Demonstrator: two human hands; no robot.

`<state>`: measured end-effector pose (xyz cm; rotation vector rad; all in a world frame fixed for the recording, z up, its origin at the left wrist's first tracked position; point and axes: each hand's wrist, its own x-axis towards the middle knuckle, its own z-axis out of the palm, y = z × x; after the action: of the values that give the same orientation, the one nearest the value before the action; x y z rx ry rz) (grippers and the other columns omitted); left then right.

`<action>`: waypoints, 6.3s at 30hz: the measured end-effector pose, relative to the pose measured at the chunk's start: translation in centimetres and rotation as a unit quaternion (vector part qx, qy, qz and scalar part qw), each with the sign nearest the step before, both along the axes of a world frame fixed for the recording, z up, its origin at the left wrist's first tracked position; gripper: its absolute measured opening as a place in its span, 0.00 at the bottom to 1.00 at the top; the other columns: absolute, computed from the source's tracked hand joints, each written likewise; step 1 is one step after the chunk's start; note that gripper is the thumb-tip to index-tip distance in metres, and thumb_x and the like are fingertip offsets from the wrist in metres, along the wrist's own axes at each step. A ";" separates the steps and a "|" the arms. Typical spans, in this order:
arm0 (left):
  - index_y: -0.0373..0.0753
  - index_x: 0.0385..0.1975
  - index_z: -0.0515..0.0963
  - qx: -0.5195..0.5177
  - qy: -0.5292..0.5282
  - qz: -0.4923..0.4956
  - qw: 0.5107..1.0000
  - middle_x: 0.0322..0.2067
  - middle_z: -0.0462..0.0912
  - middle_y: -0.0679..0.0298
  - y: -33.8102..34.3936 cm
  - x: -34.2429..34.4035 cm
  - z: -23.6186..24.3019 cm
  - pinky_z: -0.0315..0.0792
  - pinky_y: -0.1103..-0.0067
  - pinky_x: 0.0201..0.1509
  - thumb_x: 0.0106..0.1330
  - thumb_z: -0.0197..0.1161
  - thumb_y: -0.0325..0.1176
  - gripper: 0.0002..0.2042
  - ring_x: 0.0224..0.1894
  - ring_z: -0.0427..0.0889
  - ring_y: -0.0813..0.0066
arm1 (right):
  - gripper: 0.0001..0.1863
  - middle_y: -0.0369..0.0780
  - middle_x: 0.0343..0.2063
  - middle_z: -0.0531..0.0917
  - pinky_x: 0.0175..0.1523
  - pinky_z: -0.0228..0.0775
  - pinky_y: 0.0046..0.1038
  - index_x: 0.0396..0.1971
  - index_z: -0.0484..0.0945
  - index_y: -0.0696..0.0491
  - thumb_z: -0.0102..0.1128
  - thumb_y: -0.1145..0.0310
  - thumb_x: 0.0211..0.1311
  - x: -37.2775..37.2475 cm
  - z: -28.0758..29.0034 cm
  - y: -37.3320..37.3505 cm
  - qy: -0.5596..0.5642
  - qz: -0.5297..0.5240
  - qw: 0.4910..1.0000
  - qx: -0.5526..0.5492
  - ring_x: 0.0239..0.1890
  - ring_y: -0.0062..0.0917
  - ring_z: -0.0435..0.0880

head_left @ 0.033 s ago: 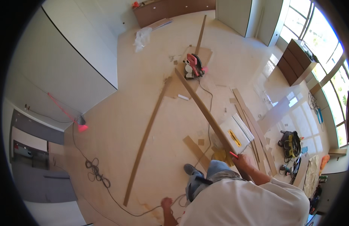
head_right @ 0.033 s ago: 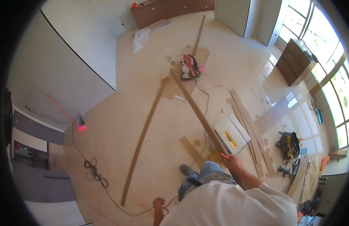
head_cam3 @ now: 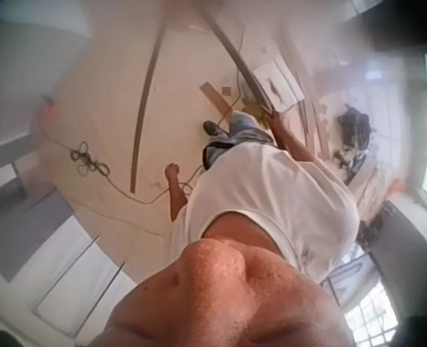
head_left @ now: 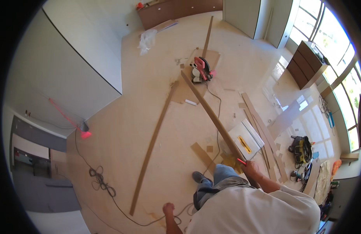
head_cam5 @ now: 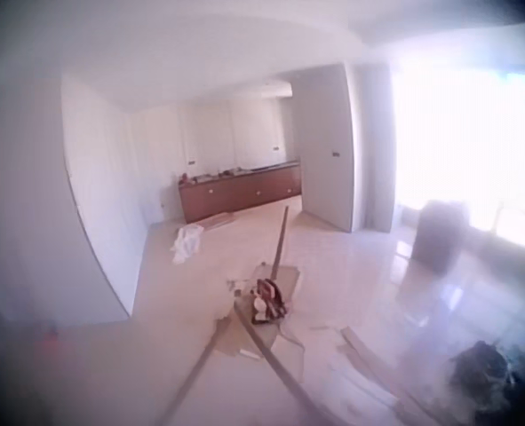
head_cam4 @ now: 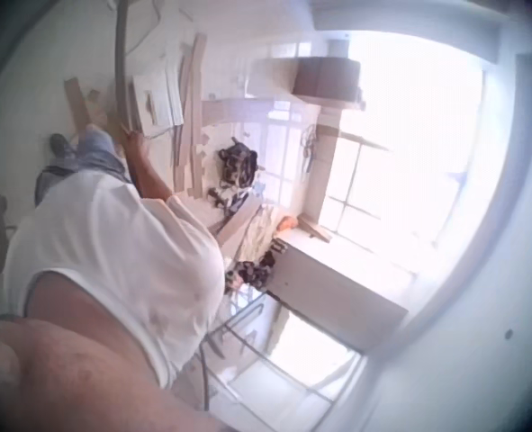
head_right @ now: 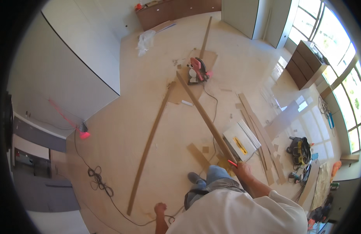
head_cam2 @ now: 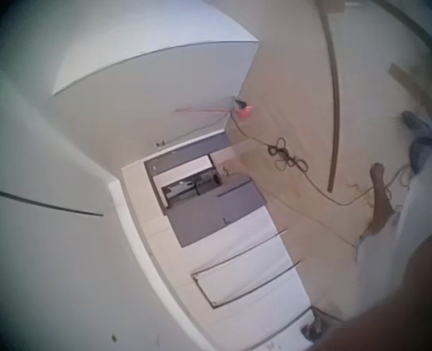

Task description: The person measures a length of floor trim against a wall, carries it to a miter saw, and performs several angled cuts. They then return to the wall to check the fit of the cut pieces against the baseboard area.

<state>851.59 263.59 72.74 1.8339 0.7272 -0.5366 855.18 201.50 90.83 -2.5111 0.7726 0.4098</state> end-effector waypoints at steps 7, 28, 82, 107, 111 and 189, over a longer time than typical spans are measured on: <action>0.33 0.35 0.80 0.133 -0.073 -0.092 0.984 0.30 0.84 0.56 3.9 35.5 7.5 0.76 0.70 0.42 0.65 0.58 0.38 0.13 0.34 0.82 0.64 | 0.20 0.49 0.27 0.86 0.41 0.77 0.46 0.29 0.84 0.51 0.59 0.48 0.59 14.6 -0.3 8.7 0.035 -0.048 0.998 -0.022 0.34 0.45 0.87; 0.38 0.36 0.83 0.171 0.092 -0.462 0.865 0.32 0.86 0.57 8.0 94.5 6.5 0.78 0.65 0.40 0.69 0.59 0.40 0.12 0.33 0.84 0.65 | 0.12 0.47 0.32 0.86 0.43 0.77 0.44 0.35 0.85 0.51 0.59 0.60 0.62 69.5 -5.3 17.8 0.004 -0.233 0.972 -0.010 0.39 0.43 0.86; 0.28 0.58 0.69 0.166 -0.324 -0.883 0.296 0.48 0.80 0.39 -90.9 171.8 -54.6 0.72 0.61 0.55 0.63 0.68 0.43 0.30 0.53 0.78 0.44 | 0.04 0.43 0.34 0.80 0.43 0.75 0.43 0.34 0.77 0.52 0.57 0.70 0.60 98.7 -72.4 0.0 0.223 -0.556 0.789 -0.134 0.40 0.41 0.81; 0.39 0.41 0.73 -0.126 0.113 -0.867 0.468 0.23 0.75 0.68 -99.8 171.4 -63.5 0.72 0.77 0.25 0.51 0.65 0.26 0.16 0.23 0.77 0.76 | 0.07 0.43 0.30 0.83 0.37 0.78 0.42 0.33 0.80 0.50 0.62 0.66 0.56 113.5 -74.5 -18.5 0.092 -0.473 0.840 -0.250 0.35 0.40 0.85; 0.34 0.42 0.74 -0.087 0.154 -0.876 0.448 0.26 0.78 0.61 -100.5 172.5 -63.4 0.74 0.74 0.27 0.52 0.64 0.23 0.16 0.23 0.79 0.70 | 0.14 0.46 0.33 0.84 0.36 0.76 0.45 0.45 0.74 0.51 0.59 0.62 0.63 117.7 -72.7 -20.4 -0.024 -0.479 0.855 -0.200 0.38 0.41 0.87; 0.38 0.36 0.78 -0.187 -0.556 -0.810 0.016 0.33 0.81 0.58 -110.1 162.3 -56.2 0.74 0.64 0.45 0.57 0.67 0.31 0.09 0.41 0.80 0.53 | 0.12 0.43 0.26 0.82 0.35 0.74 0.41 0.33 0.73 0.53 0.62 0.59 0.64 112.9 -72.3 -18.0 0.118 -0.467 0.839 -0.255 0.32 0.40 0.85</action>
<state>1013.93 153.49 16.58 0.8242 -2.7371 -0.1660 968.07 183.52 18.48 -2.1341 2.2913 0.1576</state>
